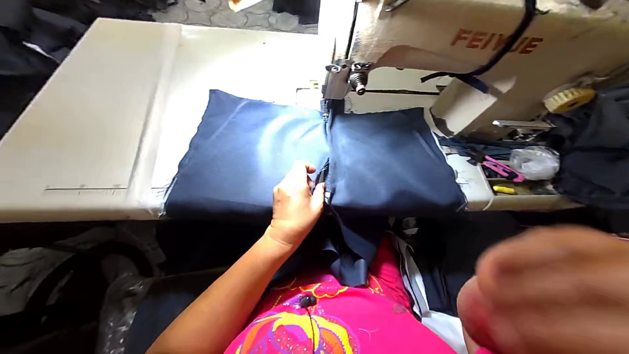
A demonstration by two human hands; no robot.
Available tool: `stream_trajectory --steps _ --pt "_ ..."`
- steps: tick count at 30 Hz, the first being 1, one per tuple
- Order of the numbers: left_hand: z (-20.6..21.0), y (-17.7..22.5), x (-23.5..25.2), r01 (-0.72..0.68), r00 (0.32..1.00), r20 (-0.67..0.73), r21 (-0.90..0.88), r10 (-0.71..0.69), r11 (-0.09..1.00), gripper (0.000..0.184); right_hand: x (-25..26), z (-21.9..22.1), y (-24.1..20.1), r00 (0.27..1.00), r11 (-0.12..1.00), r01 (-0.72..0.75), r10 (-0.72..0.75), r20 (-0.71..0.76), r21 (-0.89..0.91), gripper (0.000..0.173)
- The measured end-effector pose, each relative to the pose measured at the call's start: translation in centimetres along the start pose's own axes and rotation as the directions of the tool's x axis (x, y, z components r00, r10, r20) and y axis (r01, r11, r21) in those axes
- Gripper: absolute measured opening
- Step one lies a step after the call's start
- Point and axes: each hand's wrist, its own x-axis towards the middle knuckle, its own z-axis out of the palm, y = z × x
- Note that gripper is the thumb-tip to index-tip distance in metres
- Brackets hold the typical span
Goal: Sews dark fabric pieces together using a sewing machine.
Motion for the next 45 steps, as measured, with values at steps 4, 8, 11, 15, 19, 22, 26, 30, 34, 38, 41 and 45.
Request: stream_trajectory --steps 4,8,11,15,19,22,26,30,34,38,41,45 --pt "-0.4 0.0 0.2 0.030 0.999 0.022 -0.041 -0.030 0.999 0.010 2.7 3.5 10.4 0.996 0.964 0.085 -0.088 -0.003 -0.254 0.018" --pt "-0.2 -0.2 0.2 0.008 1.000 0.000 -0.052 -0.008 0.999 0.011 4.4 5.9 17.0 0.984 0.965 -0.045 0.087 0.155 -0.259 0.024" --pt "-0.1 -0.5 0.1 -0.026 0.999 -0.041 -0.046 0.024 0.999 0.012 5.6 6.7 19.9 0.910 0.973 -0.083 0.162 0.382 -0.213 0.026" --pt "-0.7 -0.8 0.2 0.011 0.999 -0.042 -0.072 -0.014 0.997 0.013 7.2 7.1 21.2 0.811 0.990 -0.033 0.107 0.575 -0.139 0.021" --pt "-1.2 -1.1 0.5 0.064 0.998 -0.007 -0.180 -0.067 0.981 0.011 8.1 6.9 21.4 0.764 0.992 -0.055 0.116 0.635 -0.116 0.014" --pt "-1.2 -1.4 0.5 0.033 0.999 -0.013 -0.197 -0.036 0.980 0.012 8.5 7.1 22.4 0.763 0.997 -0.030 0.068 0.643 -0.069 0.018" --pt "-1.2 -1.4 0.4 -0.008 0.999 -0.032 -0.141 0.004 0.990 0.012 9.2 7.0 23.2 0.748 0.998 0.004 0.044 0.663 -0.070 0.025" --pt "-1.3 -1.5 0.5 -0.002 1.000 -0.026 -0.139 -0.001 0.990 0.012 9.8 7.0 23.2 0.701 0.998 -0.006 0.054 0.711 -0.069 0.016" --pt "-1.4 -1.7 0.8 0.018 1.000 -0.022 -0.171 -0.022 0.985 0.010 9.9 7.0 23.3 0.715 0.999 -0.016 0.041 0.697 -0.042 0.010" --pt "-2.0 -1.3 1.2 0.155 0.988 0.044 -0.236 -0.149 0.959 0.008 9.7 7.3 23.6 0.748 1.000 -0.008 0.022 0.663 -0.024 0.009" --pt "-2.1 -1.3 1.9 0.232 0.972 0.085 -0.262 -0.217 0.937 0.009 9.5 7.7 23.3 0.782 1.000 -0.002 0.020 0.623 -0.029 0.009" --pt "-1.7 -1.1 2.4 0.213 0.977 0.046 -0.247 -0.208 0.945 0.009 8.1 7.7 21.6 0.814 0.981 0.081 0.037 0.579 -0.177 0.005"
